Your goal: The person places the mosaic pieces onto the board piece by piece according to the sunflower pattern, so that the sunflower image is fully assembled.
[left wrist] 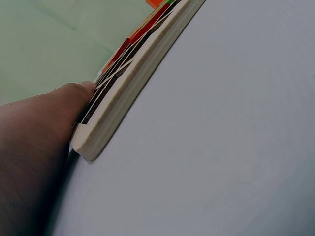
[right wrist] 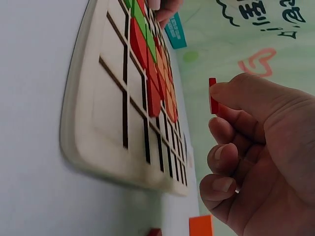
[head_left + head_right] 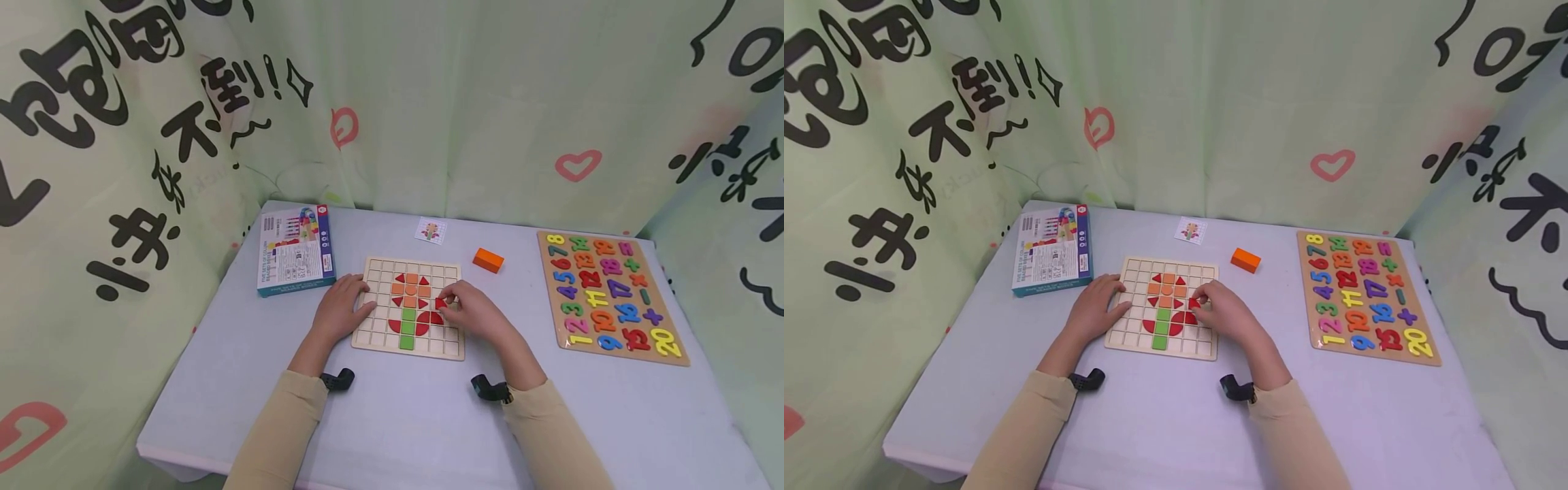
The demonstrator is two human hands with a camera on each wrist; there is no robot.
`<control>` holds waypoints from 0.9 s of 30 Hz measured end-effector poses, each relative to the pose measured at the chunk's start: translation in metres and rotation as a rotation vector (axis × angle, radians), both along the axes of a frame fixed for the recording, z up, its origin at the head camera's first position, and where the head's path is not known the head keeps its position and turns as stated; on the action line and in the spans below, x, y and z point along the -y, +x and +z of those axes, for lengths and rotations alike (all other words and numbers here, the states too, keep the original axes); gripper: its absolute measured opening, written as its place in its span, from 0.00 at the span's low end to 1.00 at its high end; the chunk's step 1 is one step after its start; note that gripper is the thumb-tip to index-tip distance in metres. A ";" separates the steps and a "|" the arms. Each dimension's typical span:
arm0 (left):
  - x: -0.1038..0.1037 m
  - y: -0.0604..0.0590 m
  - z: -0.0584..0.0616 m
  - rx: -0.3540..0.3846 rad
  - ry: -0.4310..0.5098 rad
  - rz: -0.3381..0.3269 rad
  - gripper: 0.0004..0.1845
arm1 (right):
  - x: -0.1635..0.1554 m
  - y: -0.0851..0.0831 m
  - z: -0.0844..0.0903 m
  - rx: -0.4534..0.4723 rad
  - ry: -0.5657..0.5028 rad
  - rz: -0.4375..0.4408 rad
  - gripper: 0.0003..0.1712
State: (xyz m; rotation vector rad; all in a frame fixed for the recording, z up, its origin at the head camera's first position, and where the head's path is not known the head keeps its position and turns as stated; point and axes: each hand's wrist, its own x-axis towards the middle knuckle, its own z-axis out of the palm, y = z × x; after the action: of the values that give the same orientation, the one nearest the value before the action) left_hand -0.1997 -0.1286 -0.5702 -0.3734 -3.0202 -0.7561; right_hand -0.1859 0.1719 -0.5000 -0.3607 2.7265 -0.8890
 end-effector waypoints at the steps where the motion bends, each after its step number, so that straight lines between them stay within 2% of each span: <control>1: 0.000 0.000 0.000 0.001 0.001 0.001 0.24 | 0.005 0.000 0.001 0.001 -0.005 0.008 0.15; 10: -0.002 0.000 0.002 0.014 -0.007 0.005 0.23 | 0.038 -0.001 0.000 -0.011 -0.028 0.081 0.12; 14: -0.001 0.001 0.004 0.011 -0.004 0.004 0.24 | 0.051 0.000 -0.002 -0.001 -0.022 0.087 0.12; 27: -0.001 0.001 0.003 0.002 -0.005 -0.001 0.23 | 0.084 -0.001 -0.012 -0.042 0.150 0.108 0.16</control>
State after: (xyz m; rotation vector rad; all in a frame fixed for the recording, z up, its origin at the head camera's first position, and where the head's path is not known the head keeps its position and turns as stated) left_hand -0.1987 -0.1279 -0.5669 -0.3741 -3.0244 -0.7490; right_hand -0.1870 0.0883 -0.5123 -0.4956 2.7606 -0.6522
